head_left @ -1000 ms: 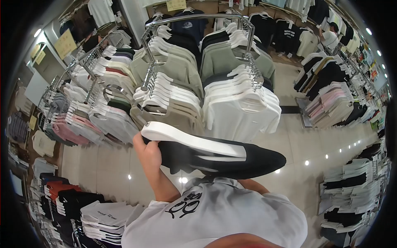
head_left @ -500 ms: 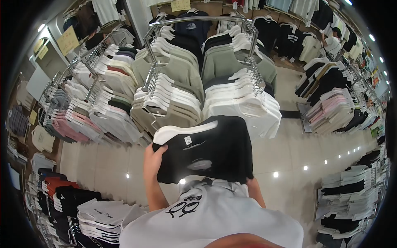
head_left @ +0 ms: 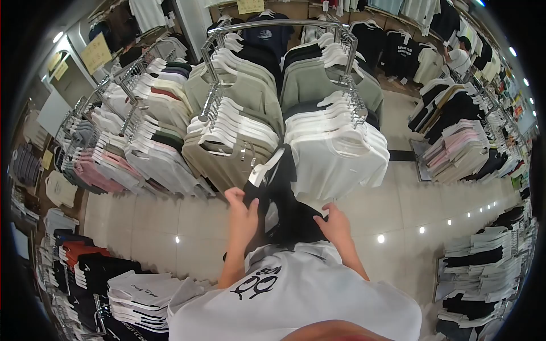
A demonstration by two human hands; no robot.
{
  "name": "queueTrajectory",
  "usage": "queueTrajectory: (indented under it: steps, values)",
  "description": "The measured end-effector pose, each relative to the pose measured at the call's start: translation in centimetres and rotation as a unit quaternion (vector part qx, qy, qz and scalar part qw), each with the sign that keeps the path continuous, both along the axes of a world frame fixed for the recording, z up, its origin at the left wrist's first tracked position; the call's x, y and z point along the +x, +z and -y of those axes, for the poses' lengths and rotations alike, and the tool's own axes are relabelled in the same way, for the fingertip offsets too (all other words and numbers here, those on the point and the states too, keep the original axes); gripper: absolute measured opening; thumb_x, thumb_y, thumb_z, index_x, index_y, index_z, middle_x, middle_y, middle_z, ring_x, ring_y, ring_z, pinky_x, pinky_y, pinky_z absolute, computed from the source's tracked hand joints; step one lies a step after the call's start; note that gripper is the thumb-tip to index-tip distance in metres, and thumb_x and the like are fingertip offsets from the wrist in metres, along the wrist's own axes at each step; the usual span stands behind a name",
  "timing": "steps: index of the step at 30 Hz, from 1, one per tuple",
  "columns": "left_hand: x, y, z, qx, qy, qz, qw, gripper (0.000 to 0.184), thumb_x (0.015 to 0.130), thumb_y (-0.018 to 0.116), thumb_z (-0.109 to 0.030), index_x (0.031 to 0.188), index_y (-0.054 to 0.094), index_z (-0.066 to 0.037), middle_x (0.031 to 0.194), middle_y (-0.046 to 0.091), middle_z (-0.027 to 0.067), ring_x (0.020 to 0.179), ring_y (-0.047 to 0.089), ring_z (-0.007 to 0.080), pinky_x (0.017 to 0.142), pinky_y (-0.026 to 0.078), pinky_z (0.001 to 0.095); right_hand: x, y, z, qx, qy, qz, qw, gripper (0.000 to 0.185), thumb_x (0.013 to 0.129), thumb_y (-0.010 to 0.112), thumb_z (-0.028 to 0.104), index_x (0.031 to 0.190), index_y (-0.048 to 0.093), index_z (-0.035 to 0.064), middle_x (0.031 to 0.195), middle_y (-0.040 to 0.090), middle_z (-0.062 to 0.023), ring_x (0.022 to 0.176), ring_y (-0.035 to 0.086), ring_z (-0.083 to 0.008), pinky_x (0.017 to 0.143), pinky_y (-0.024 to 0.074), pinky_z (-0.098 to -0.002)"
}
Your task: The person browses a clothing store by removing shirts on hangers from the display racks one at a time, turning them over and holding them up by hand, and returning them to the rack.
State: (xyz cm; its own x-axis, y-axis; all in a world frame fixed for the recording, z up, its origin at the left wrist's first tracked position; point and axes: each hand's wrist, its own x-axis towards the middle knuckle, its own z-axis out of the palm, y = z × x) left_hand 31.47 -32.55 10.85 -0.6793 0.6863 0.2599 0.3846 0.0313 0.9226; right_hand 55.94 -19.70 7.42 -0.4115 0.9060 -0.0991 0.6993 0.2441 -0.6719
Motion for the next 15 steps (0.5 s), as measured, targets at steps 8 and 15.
queueTrajectory:
  steps: [8,15]
  values:
    - [2.3,-0.8,0.7,-0.020,-0.134,-0.091,0.987,0.015,0.094,0.069,-0.007,0.107,0.076,-0.010,0.103,0.067,0.0210,0.106,0.062,0.0416,0.117,0.041,0.0537,-2.5,1.8,-0.4,-0.306,0.030,-0.390,0.868,0.025,0.100,0.074,0.021,0.116,0.077,0.0013,0.082,0.074,-0.0045,0.072,0.070,-0.0152,0.066,0.0522,-0.0282]
    - [5.8,2.4,1.1,-0.081,-0.166,-0.051,0.982,0.052,0.078,0.092,-0.034,0.116,0.075,-0.004,0.127,0.060,0.0232,0.116,0.064,0.0418,0.095,0.054,0.0452,-3.7,5.7,2.5,-0.318,0.102,-0.413,0.847,0.032,0.099,0.071,0.001,0.130,0.072,0.0009,0.102,0.077,-0.0086,0.088,0.072,-0.0098,0.073,0.0559,-0.0235]
